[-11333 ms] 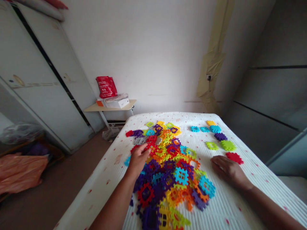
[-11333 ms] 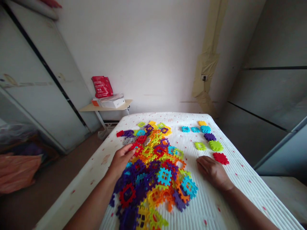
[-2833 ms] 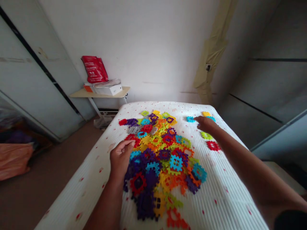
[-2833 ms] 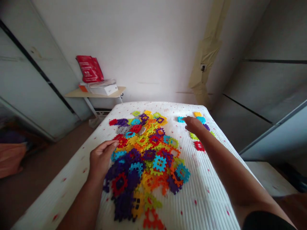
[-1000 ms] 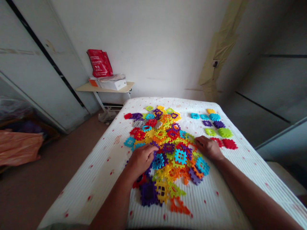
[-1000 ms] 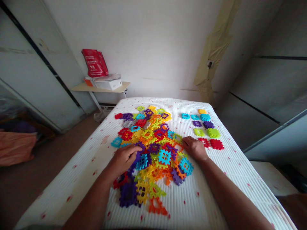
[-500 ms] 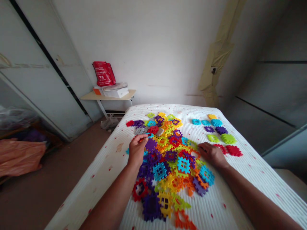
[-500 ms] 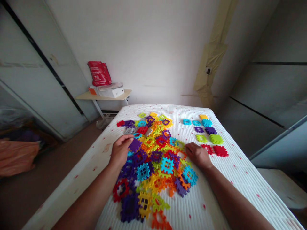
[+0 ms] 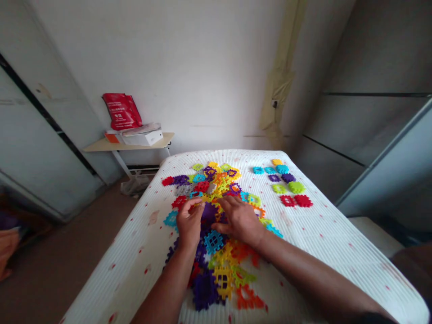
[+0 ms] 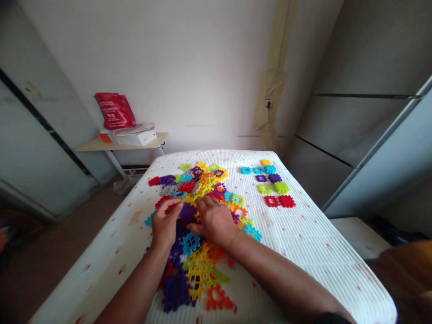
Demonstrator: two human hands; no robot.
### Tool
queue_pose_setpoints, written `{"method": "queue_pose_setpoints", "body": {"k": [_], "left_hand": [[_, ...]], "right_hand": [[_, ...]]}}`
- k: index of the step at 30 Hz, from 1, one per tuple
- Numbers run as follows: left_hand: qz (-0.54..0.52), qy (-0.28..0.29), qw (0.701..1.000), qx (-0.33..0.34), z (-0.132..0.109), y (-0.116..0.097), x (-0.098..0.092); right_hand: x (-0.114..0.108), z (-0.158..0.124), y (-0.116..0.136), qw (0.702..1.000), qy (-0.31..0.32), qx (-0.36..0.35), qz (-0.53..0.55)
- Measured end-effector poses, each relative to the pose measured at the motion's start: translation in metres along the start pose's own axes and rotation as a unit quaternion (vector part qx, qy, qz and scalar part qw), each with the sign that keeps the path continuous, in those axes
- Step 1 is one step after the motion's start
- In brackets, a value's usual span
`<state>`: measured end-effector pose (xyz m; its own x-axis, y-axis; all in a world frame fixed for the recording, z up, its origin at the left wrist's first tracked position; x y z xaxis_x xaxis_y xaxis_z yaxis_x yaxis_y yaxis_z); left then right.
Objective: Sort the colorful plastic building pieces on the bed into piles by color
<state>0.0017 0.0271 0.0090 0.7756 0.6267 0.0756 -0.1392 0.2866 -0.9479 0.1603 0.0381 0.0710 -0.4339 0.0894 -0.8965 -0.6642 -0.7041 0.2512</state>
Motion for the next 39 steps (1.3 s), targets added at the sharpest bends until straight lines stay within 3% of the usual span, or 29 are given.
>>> {"method": "queue_pose_setpoints", "body": {"k": [3,8,14,21,28,36,39], "left_hand": [[0.009,-0.011,1.0,0.014,-0.002,0.0,-0.003],[0.0,-0.031,0.999,0.01,-0.001,0.003,-0.006],[0.009,-0.008,0.999,0.035,0.002,-0.006,-0.004],[0.019,0.105,0.994,0.008,0.003,-0.011,0.006],[-0.006,0.077,0.997,-0.017,-0.003,-0.022,0.006],[-0.002,0.084,0.996,-0.018,-0.013,-0.03,0.009],[0.025,0.098,0.995,-0.006,-0.021,-0.032,0.005]], "right_hand": [[0.015,0.011,0.019,0.998,0.018,0.012,-0.064],[0.029,0.017,0.023,0.993,0.021,0.046,-0.106],[0.021,0.018,0.032,0.995,-0.009,0.024,-0.097],[0.016,0.014,0.022,0.999,0.009,-0.035,-0.038],[0.012,0.009,0.0,0.991,-0.04,-0.053,0.114],[0.006,0.003,0.018,0.996,-0.019,-0.08,0.041],[-0.001,0.004,0.008,0.997,-0.006,-0.059,0.046]]}}
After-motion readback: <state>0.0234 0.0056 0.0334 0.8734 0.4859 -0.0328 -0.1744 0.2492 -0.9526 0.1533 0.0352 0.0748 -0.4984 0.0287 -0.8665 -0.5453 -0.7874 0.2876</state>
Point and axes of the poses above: each hand's wrist, its own z-axis towards the middle knuckle, its own x-axis out of the palm, y = z × x, the point moved 9 cm from there along z, towards the middle knuckle, and after that the axes turned 5 degrees about x, right-handed, at the moved point
